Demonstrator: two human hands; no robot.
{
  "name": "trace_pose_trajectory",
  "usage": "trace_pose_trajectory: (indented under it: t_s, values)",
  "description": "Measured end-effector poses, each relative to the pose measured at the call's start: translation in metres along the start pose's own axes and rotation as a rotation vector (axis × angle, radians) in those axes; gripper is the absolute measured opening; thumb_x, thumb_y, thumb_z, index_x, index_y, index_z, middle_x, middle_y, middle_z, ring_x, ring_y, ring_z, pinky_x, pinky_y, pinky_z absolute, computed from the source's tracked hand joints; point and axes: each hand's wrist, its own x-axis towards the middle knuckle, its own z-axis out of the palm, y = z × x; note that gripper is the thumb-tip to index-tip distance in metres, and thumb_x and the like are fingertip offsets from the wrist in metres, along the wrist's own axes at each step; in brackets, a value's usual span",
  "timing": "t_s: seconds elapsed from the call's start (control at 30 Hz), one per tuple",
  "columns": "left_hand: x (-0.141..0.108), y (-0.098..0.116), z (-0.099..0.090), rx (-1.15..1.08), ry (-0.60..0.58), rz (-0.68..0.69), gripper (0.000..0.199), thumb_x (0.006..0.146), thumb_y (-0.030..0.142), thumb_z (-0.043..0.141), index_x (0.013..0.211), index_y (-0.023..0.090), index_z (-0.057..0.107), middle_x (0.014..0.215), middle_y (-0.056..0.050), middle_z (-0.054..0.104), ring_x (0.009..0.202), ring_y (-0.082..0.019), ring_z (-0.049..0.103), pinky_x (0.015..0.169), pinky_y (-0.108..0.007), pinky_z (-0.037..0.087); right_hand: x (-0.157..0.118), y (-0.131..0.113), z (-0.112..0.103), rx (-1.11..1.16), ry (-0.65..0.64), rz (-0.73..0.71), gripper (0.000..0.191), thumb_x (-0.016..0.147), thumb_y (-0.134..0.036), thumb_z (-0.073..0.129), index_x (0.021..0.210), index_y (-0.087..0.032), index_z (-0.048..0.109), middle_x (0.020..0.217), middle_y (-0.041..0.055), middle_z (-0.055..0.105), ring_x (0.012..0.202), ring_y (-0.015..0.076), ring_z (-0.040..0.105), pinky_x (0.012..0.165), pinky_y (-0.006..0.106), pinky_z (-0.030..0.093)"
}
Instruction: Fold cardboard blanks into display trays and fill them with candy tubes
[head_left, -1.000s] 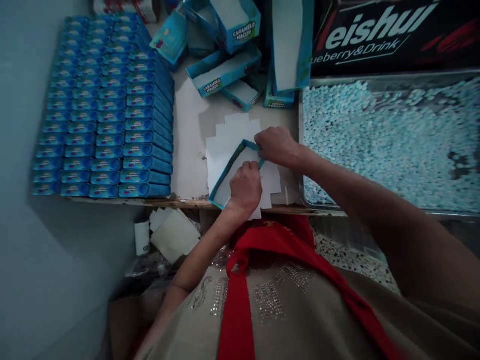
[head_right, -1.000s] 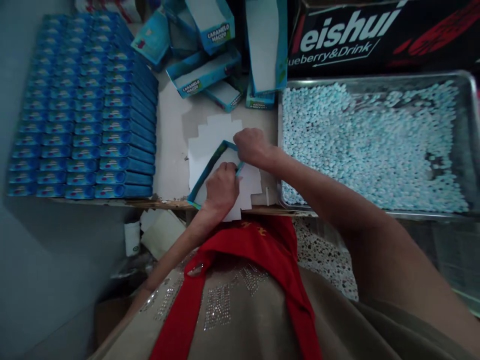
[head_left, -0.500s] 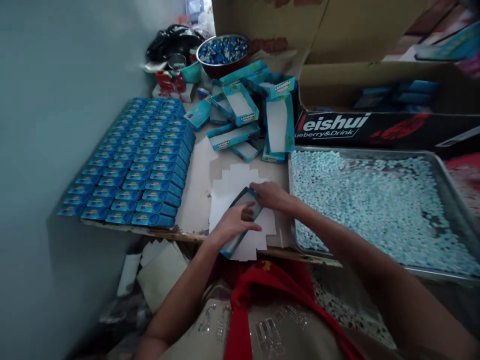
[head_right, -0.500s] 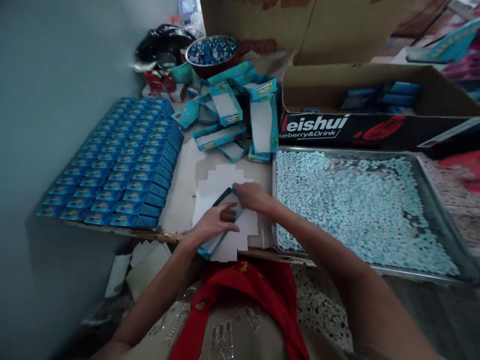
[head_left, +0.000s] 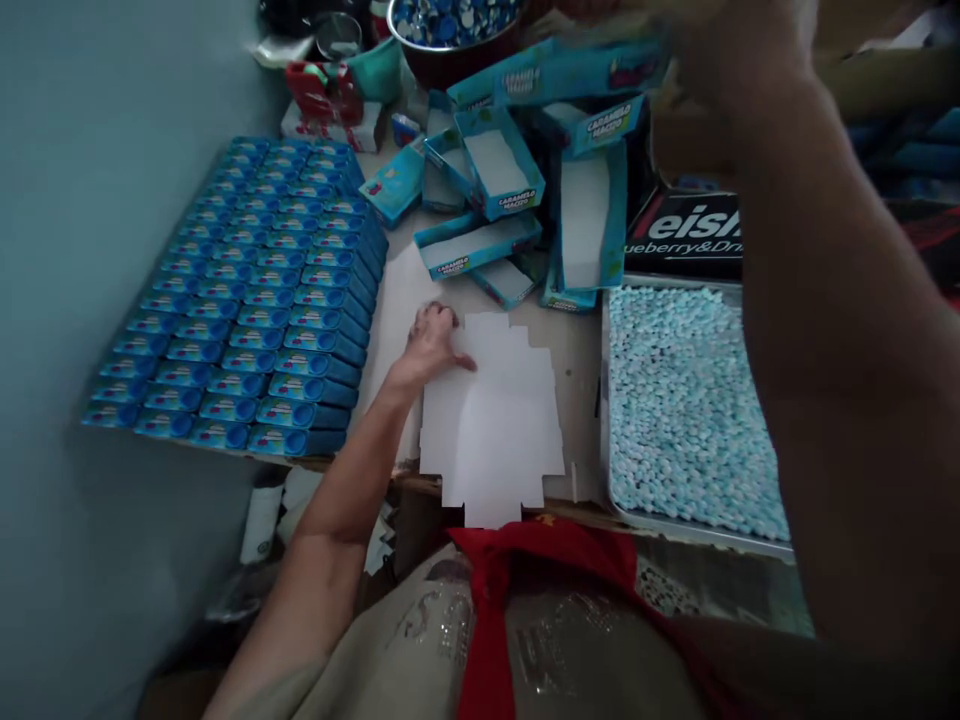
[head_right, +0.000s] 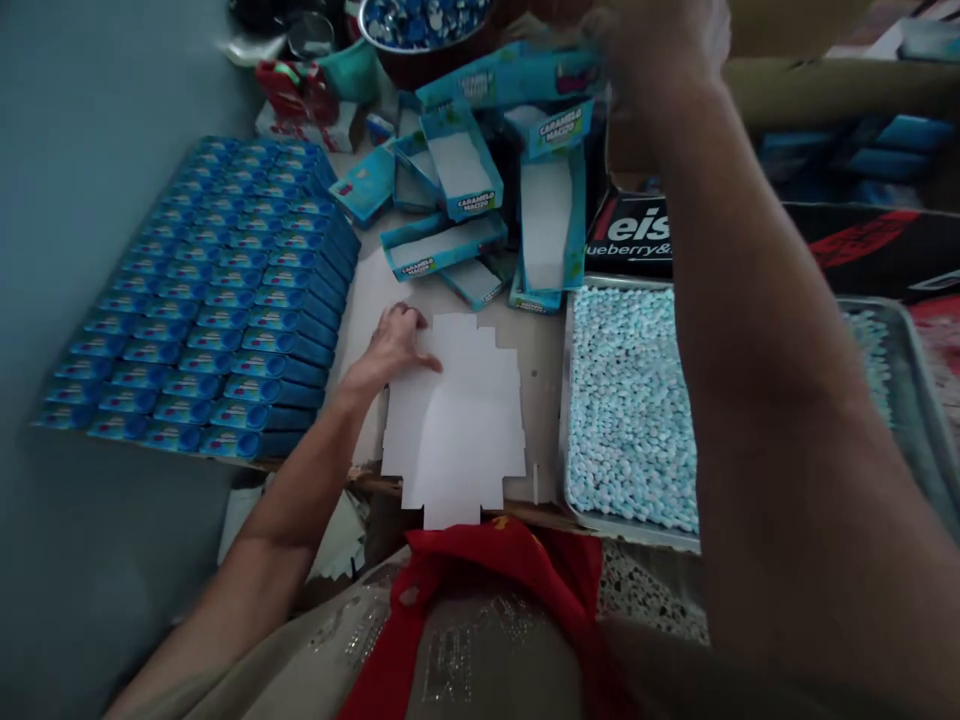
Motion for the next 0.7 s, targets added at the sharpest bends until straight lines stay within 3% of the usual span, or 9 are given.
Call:
trace_pose_trajectory:
  t_s: [0.03, 0.07, 0.13, 0.2, 0.3, 0.4, 0.53, 0.6, 0.7]
  values:
    - [0.003, -0.002, 0.001, -0.002, 0.000, -0.017, 0.073, 0.047, 0.034, 0.108, 0.108, 0.018, 0.070, 0.128, -0.015, 0.064, 0.130, -0.040, 0.055, 0.112, -0.051, 0.050, -0.021, -0.012, 0.016, -0.189, 0.209, 0.056, 0.024, 0.095, -0.051, 0.075, 0.096, -0.029, 0.066, 0.107, 0.0104, 0.075, 0.139, 0.0375, 0.061, 0.086, 0.037, 0.058]
    - [0.005, -0.006, 0.000, -0.019, 0.003, -0.046, 0.069, 0.047, 0.031, 0.107, 0.103, 0.019, 0.069, 0.122, -0.013, 0.066, 0.123, -0.038, 0.059, 0.108, -0.049, 0.052, -0.047, -0.026, 0.036, -0.367, 0.245, 0.110, 0.031, 0.095, -0.058, 0.073, 0.107, -0.029, 0.070, 0.109, 0.0099, 0.074, 0.134, 0.0386, 0.064, 0.090, 0.044, 0.059]
    - [0.004, -0.014, -0.005, -0.111, 0.008, -0.099, 0.052, 0.052, 0.026, 0.102, 0.093, 0.020, 0.070, 0.102, -0.007, 0.071, 0.103, -0.030, 0.065, 0.093, -0.043, 0.056, -0.108, -0.051, 0.083, -0.573, -0.084, 0.203, 0.037, 0.098, -0.062, 0.069, 0.109, -0.027, 0.075, 0.094, 0.0087, 0.075, 0.111, 0.0393, 0.074, 0.090, 0.056, 0.059]
    - [0.000, -0.019, -0.014, -0.267, 0.023, -0.105, 0.032, 0.060, 0.024, 0.094, 0.083, 0.021, 0.072, 0.082, -0.001, 0.070, 0.082, -0.023, 0.065, 0.078, -0.036, 0.055, -0.165, -0.063, 0.125, -0.538, -0.456, 0.230, 0.034, 0.092, -0.049, 0.080, 0.111, -0.022, 0.077, 0.106, 0.0127, 0.078, 0.105, 0.0388, 0.075, 0.089, 0.056, 0.060]
    - [-0.012, -0.019, -0.027, -0.542, 0.113, -0.042, 0.019, 0.067, 0.029, 0.090, 0.077, 0.020, 0.076, 0.071, 0.001, 0.070, 0.071, -0.017, 0.064, 0.067, -0.030, 0.052, -0.218, -0.054, 0.163, -0.404, -0.512, 0.262, 0.044, 0.087, -0.031, 0.083, 0.128, -0.019, 0.073, 0.124, 0.0160, 0.076, 0.120, 0.0380, 0.071, 0.103, 0.053, 0.057]
    - [-0.024, -0.019, -0.033, -0.829, 0.200, -0.041, 0.026, 0.062, 0.032, 0.095, 0.077, 0.020, 0.078, 0.072, 0.000, 0.073, 0.067, -0.015, 0.065, 0.064, -0.027, 0.053, -0.238, -0.039, 0.174, -0.077, -0.381, 0.431, 0.060, 0.080, -0.032, 0.085, 0.136, -0.023, 0.065, 0.103, 0.0081, 0.077, 0.099, 0.0315, 0.075, 0.089, 0.047, 0.061]
    - [-0.036, -0.027, -0.021, -1.145, 0.220, -0.097, 0.038, 0.051, 0.036, 0.101, 0.076, 0.022, 0.077, 0.076, 0.000, 0.077, 0.069, -0.016, 0.070, 0.064, -0.029, 0.059, -0.256, -0.041, 0.173, 0.607, -0.167, 0.632, 0.055, 0.067, -0.047, 0.092, 0.112, -0.026, 0.068, 0.084, -0.0018, 0.069, 0.073, 0.0212, 0.070, 0.068, 0.036, 0.059]
    - [-0.040, -0.028, -0.011, -1.145, 0.311, -0.103, 0.039, 0.054, 0.041, 0.102, 0.078, 0.023, 0.077, 0.078, -0.001, 0.078, 0.070, -0.017, 0.071, 0.065, -0.029, 0.061, -0.265, -0.046, 0.173, 0.695, -0.135, 0.630, 0.056, 0.065, -0.050, 0.093, 0.111, -0.027, 0.070, 0.080, -0.0037, 0.066, 0.069, 0.0182, 0.066, 0.064, 0.033, 0.056]
    - [-0.046, -0.025, 0.000, -0.938, 0.445, 0.005, 0.036, 0.068, 0.044, 0.098, 0.092, 0.022, 0.082, 0.082, 0.000, 0.079, 0.072, -0.014, 0.072, 0.072, -0.027, 0.061, -0.273, -0.048, 0.172, 0.597, -0.127, 0.531, 0.075, 0.069, -0.046, 0.090, 0.138, -0.032, 0.066, 0.077, -0.0052, 0.061, 0.066, 0.0172, 0.061, 0.060, 0.031, 0.053]
